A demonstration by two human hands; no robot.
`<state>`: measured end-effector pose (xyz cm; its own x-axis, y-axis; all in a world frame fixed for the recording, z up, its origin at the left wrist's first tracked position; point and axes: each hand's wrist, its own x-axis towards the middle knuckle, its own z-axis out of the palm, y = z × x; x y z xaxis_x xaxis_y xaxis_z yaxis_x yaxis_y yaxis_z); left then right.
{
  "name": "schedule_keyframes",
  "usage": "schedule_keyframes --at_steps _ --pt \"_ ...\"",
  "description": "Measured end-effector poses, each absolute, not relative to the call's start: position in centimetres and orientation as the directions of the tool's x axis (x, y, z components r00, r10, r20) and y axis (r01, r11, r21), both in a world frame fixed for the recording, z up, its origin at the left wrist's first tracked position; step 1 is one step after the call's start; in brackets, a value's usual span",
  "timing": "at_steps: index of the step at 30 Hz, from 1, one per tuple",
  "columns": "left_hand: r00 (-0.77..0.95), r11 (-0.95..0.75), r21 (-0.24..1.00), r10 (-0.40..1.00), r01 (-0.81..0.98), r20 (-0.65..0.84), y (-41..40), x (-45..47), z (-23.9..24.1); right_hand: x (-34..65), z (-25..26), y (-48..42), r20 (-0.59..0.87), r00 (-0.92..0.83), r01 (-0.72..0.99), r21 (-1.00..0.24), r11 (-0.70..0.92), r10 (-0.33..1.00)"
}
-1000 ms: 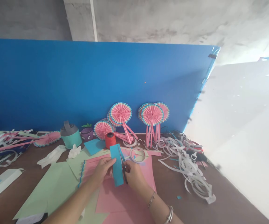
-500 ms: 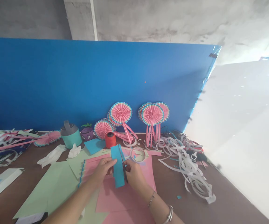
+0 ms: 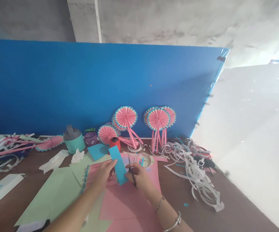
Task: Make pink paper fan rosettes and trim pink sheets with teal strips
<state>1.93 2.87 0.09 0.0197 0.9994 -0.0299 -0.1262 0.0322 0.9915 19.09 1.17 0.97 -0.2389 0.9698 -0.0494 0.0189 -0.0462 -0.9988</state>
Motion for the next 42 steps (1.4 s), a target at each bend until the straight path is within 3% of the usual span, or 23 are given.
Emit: schedule_keyframes --at_steps 8,21,42 --pt "0.121 0.055 0.992 0.992 -0.116 -0.041 2.8 2.1 0.6 19.2 -1.4 2.2 0.057 -0.164 0.045 -0.997 0.066 0.985" --pt "-0.181 -0.098 0.985 0.981 -0.143 0.071 3.6 0.9 0.5 18.9 0.9 0.7 -0.097 -0.379 0.166 -0.986 -0.035 0.920" --pt "-0.255 -0.106 0.976 0.965 -0.188 0.056 3.2 0.8 1.4 19.0 -0.2 1.0 -0.076 -0.365 0.282 -0.959 0.033 0.928"
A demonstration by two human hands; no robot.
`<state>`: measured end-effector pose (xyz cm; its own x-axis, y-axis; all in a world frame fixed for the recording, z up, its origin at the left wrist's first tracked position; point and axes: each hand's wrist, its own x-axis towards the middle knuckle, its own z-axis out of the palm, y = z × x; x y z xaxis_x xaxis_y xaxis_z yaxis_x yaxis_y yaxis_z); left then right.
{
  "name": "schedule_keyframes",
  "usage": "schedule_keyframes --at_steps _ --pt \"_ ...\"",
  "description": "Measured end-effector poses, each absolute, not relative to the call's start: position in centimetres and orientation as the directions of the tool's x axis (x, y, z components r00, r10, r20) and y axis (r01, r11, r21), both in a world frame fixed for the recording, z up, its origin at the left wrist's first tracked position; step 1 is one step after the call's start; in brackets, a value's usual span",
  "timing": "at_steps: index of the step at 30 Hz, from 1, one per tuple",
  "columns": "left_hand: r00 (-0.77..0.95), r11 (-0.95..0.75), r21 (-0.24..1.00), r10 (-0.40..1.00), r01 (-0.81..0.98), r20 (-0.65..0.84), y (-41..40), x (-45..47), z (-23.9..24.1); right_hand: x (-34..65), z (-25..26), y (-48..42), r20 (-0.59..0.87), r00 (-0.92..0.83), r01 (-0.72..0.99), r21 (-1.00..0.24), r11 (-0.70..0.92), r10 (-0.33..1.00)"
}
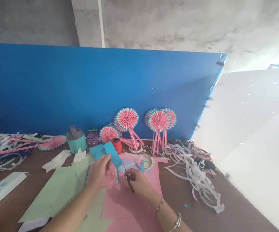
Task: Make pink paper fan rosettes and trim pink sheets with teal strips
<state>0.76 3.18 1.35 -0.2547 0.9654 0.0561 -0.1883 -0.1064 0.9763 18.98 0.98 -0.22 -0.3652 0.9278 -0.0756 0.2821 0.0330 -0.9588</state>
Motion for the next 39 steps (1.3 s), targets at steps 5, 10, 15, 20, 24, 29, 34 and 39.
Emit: schedule_keyframes --at_steps 5,10,15,20,24,29,34,39 --pt "-0.246 -0.108 0.974 0.967 -0.198 0.058 3.12 0.84 1.48 18.96 -0.05 0.88 -0.042 -0.377 0.285 -0.956 0.073 0.925" --pt "-0.227 -0.111 0.975 0.972 -0.195 0.065 3.14 0.91 1.17 18.94 -0.56 0.94 -0.032 -0.388 0.289 -0.953 0.089 0.921" --pt "-0.216 -0.114 0.975 0.974 -0.190 0.071 3.19 0.93 0.97 18.92 -0.55 0.97 -0.040 -0.370 0.311 -0.947 0.083 0.928" --pt "-0.218 -0.116 0.976 0.973 -0.186 0.074 3.24 1.00 1.07 18.96 -0.38 1.08 -0.035 -0.362 0.315 -0.945 0.087 0.931" --pt "-0.216 -0.110 0.977 0.974 -0.181 0.070 3.09 1.05 1.33 18.93 -0.42 1.10 -0.034 -0.357 0.323 -0.942 0.089 0.934" --pt "-0.213 -0.100 0.979 0.975 -0.178 0.060 2.99 1.10 1.58 18.92 -0.38 1.04 -0.040 -0.350 0.322 -0.943 0.080 0.936" --pt "-0.211 -0.093 0.980 0.976 -0.177 0.054 3.02 1.15 1.67 19.08 -0.57 1.12 -0.031 -0.361 0.327 -0.940 0.096 0.932" --pt "-0.216 -0.101 0.981 0.974 -0.167 0.064 2.89 1.12 1.67 19.10 -0.46 1.05 -0.020 -0.355 0.353 -0.929 0.114 0.935"
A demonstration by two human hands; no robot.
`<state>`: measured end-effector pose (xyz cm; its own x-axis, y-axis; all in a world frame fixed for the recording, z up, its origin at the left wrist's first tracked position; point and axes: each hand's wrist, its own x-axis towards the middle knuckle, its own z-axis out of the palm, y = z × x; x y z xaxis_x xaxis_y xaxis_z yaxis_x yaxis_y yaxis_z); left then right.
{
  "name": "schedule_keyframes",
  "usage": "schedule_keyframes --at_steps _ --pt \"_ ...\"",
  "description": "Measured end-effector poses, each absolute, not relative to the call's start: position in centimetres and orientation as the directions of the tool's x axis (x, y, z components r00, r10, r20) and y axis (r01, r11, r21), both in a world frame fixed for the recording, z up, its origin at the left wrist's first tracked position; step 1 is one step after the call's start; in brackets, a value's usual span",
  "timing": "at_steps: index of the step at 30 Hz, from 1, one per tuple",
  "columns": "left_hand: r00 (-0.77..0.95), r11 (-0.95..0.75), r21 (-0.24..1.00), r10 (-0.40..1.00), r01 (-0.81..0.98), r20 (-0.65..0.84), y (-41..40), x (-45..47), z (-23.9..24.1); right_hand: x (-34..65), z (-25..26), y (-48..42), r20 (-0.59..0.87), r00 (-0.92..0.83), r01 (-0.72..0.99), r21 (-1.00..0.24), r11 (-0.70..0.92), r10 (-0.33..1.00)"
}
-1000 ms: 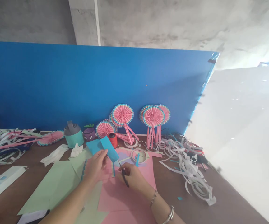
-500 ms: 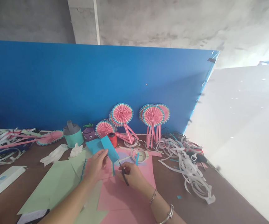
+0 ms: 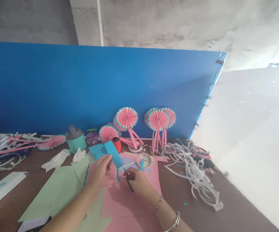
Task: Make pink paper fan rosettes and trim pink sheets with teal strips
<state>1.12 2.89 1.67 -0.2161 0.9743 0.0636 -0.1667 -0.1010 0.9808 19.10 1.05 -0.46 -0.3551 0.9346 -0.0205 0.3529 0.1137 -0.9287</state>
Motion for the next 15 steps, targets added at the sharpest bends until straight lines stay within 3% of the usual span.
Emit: schedule_keyframes --at_steps 15 --pt "-0.218 -0.106 0.983 0.973 -0.150 0.071 3.04 1.06 1.42 19.00 -0.20 0.96 -0.038 -0.353 0.333 -0.939 0.088 0.935"
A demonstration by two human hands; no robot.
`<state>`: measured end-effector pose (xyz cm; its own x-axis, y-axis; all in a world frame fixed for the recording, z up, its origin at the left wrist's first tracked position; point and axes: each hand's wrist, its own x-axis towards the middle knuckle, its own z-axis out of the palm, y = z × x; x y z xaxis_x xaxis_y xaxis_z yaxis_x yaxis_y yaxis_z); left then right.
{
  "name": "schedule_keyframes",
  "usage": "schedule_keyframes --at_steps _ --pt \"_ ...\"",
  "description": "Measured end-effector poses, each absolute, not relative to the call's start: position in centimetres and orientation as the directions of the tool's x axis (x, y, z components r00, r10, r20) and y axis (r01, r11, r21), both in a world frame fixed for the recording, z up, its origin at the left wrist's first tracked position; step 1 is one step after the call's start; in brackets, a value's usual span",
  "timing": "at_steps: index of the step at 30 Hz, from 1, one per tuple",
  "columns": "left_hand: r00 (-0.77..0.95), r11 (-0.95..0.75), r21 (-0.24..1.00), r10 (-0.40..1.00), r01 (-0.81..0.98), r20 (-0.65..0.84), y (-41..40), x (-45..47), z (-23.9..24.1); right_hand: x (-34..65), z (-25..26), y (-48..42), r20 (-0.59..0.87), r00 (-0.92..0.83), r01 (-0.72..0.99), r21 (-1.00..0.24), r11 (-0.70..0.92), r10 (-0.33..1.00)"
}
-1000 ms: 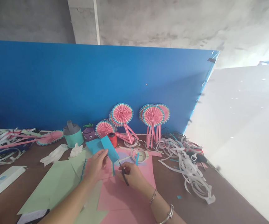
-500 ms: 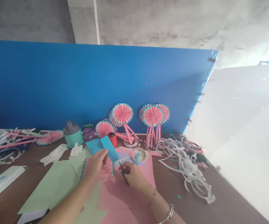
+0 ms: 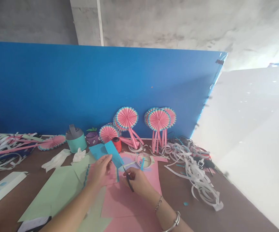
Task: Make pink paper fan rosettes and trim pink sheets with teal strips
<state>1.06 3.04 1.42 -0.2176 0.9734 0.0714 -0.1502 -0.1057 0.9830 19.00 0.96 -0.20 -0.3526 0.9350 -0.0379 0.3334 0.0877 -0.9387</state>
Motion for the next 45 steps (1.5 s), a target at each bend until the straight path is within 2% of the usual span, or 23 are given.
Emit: schedule_keyframes --at_steps 16,30,45 --pt "-0.220 -0.108 0.980 0.973 -0.165 0.070 3.11 1.00 1.20 18.98 -0.32 1.16 -0.068 -0.331 0.312 -0.949 0.041 0.941" --pt "-0.227 -0.096 0.982 0.972 -0.160 0.058 3.07 1.11 1.45 18.79 0.45 0.92 -0.097 -0.291 0.371 -0.929 0.019 0.952" --pt "-0.237 -0.104 0.982 0.969 -0.158 0.065 3.17 1.04 1.14 19.04 0.06 1.03 -0.054 -0.303 0.404 -0.912 0.077 0.952"
